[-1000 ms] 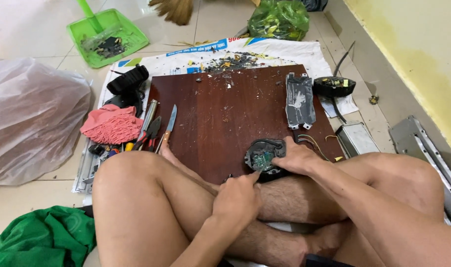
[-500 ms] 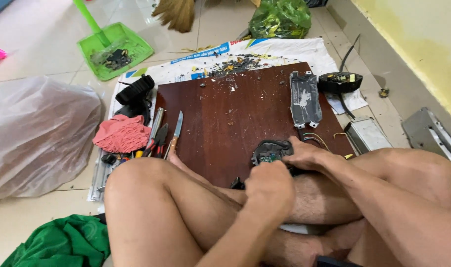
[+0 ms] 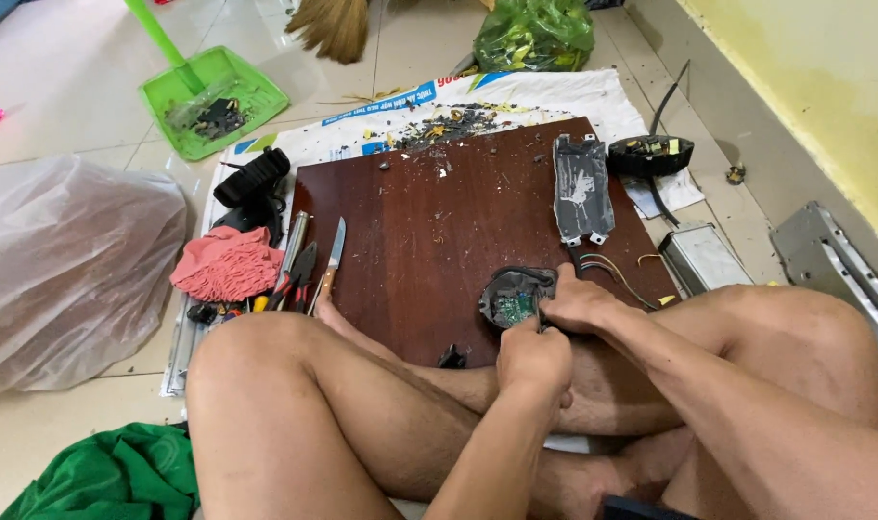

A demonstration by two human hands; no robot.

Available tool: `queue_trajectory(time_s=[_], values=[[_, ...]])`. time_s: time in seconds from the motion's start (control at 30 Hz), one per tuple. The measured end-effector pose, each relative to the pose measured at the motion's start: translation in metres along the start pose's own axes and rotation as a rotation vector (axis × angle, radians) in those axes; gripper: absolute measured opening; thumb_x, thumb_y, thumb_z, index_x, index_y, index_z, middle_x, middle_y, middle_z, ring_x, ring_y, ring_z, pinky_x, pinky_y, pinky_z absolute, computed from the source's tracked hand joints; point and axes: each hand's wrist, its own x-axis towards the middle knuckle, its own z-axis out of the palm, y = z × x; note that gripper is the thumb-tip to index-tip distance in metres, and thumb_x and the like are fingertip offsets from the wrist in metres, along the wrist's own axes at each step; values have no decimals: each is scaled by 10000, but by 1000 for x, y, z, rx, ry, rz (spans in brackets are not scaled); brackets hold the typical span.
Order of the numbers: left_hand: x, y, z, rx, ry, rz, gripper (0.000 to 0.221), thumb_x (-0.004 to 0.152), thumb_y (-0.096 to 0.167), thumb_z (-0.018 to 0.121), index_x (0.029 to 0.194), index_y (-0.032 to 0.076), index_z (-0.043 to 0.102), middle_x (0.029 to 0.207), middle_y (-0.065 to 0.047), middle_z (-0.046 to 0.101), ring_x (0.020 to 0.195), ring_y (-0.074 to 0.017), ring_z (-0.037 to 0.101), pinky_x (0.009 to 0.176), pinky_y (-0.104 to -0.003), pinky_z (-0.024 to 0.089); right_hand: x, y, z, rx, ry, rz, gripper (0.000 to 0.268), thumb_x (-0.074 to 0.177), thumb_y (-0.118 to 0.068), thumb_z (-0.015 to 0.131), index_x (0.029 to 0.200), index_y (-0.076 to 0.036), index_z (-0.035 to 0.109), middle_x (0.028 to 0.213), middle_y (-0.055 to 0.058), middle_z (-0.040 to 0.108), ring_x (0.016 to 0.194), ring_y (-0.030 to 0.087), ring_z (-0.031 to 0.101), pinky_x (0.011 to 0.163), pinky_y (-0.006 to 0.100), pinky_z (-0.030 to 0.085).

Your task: A person disassembles various electronic components using hand tools and cleans parts with a cloth.

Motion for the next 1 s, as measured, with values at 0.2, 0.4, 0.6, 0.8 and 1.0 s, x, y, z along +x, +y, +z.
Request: queue_trajectory(time_s=[0.2,0.4,0.6,0.8,1.0], values=[[12,-18,-57,439,-56,140,513,998,327,508,1490,235,620,1339,-222,699,1313,-448,627,1080,-580,520,-104,-48,-79,730,-162,173,958,863,-539,669,1631,-55,364,1536,373,474,1217,595,637,924,662,553],[11,-11,-85,566,-36,181,412,1002,329,530,1369,301,715,1259,-231,735,1268,-429,664,1058,-549,553,-81,-53,-53,598,-171,45,503,1141,-391,371,1405,-21,586,977,144,690,683,240,628,524,368,584],[28,-52,-68,-269,-66,10,417,994,268,602,1372,165,744,701,-164,637,412,-224,509,329,-396,422,9,-8,16,479,126,86,773,1000,-651,473,1571,-130,491,1543,187,560,1442,365,517,1176,555,406],[-21,-21,-89,135,38,58,486,914,463,578,1361,367,742,1258,-48,781,1159,-269,753,931,-452,595,-148,-94,-45,1250,172,168,828,1010,-344,481,1585,209,261,1643,401,297,1395,610,439,1061,675,543],[-10,-17,-107,536,13,164,474,944,381,549,1390,380,708,1259,-143,761,1250,-403,680,1055,-542,554,-15,-8,-19,774,162,96,1039,754,-419,801,1584,61,399,1502,341,484,1251,532,601,742,672,632]])
